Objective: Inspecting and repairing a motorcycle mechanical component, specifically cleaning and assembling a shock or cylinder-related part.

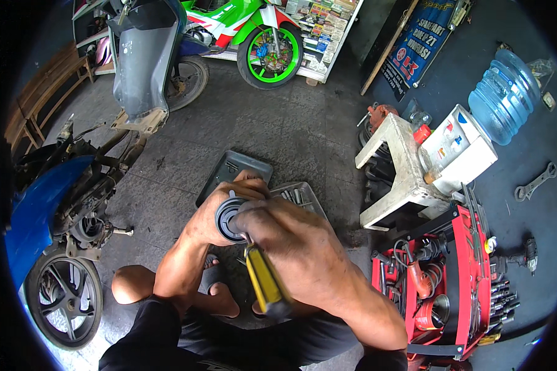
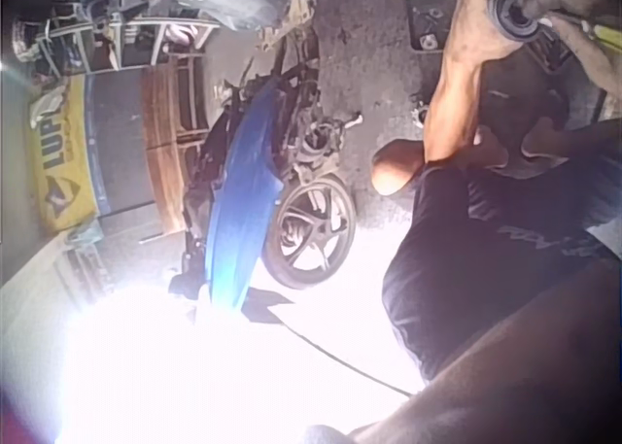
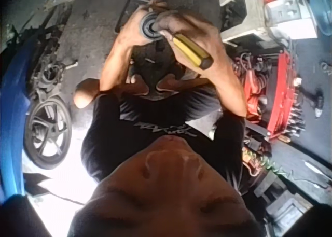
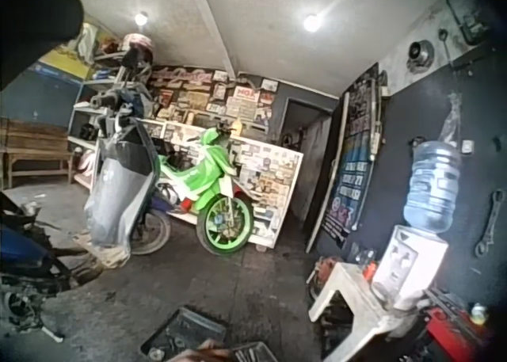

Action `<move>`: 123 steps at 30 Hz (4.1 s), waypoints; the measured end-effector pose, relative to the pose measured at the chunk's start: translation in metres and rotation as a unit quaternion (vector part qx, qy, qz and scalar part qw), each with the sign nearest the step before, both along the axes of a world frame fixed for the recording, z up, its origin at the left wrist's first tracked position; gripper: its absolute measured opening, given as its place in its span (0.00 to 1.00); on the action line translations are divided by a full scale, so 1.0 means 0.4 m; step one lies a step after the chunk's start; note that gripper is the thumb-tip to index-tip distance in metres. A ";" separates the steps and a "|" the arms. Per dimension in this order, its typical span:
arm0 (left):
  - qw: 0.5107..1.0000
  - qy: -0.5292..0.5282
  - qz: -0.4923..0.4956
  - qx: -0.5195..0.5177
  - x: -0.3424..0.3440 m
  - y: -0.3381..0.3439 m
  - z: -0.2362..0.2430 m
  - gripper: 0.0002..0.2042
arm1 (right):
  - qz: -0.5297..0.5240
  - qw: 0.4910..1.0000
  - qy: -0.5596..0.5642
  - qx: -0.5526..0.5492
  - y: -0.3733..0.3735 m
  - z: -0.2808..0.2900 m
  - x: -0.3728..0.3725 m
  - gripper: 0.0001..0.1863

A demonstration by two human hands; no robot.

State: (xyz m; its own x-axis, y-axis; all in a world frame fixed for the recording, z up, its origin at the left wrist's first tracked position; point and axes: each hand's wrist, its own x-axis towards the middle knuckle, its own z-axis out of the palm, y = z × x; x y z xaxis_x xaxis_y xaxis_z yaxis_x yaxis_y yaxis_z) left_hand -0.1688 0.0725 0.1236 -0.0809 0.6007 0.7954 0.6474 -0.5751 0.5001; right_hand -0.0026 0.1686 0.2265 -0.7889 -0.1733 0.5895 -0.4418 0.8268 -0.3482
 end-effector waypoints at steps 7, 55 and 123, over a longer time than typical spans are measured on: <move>0.999 -0.041 0.019 -0.011 -0.009 -0.012 -0.011 0.13 | 0.046 0.997 -0.013 0.056 0.010 -0.017 0.035 0.19; 0.998 -0.026 -0.038 0.039 0.016 0.003 0.000 0.14 | -0.020 0.997 0.074 0.032 -0.029 -0.046 0.047 0.11; 0.997 -0.048 -0.053 0.025 0.030 0.018 -0.006 0.13 | -0.006 0.994 0.104 0.020 -0.006 -0.094 0.066 0.10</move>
State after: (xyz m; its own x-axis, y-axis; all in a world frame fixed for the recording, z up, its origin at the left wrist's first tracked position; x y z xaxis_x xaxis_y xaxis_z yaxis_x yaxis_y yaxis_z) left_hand -0.1569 0.0797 0.1211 -0.0956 0.5690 0.8168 0.5328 -0.6638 0.5248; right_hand 0.0240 0.1662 0.1889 -0.6533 -0.1910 0.7326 -0.4905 0.8439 -0.2174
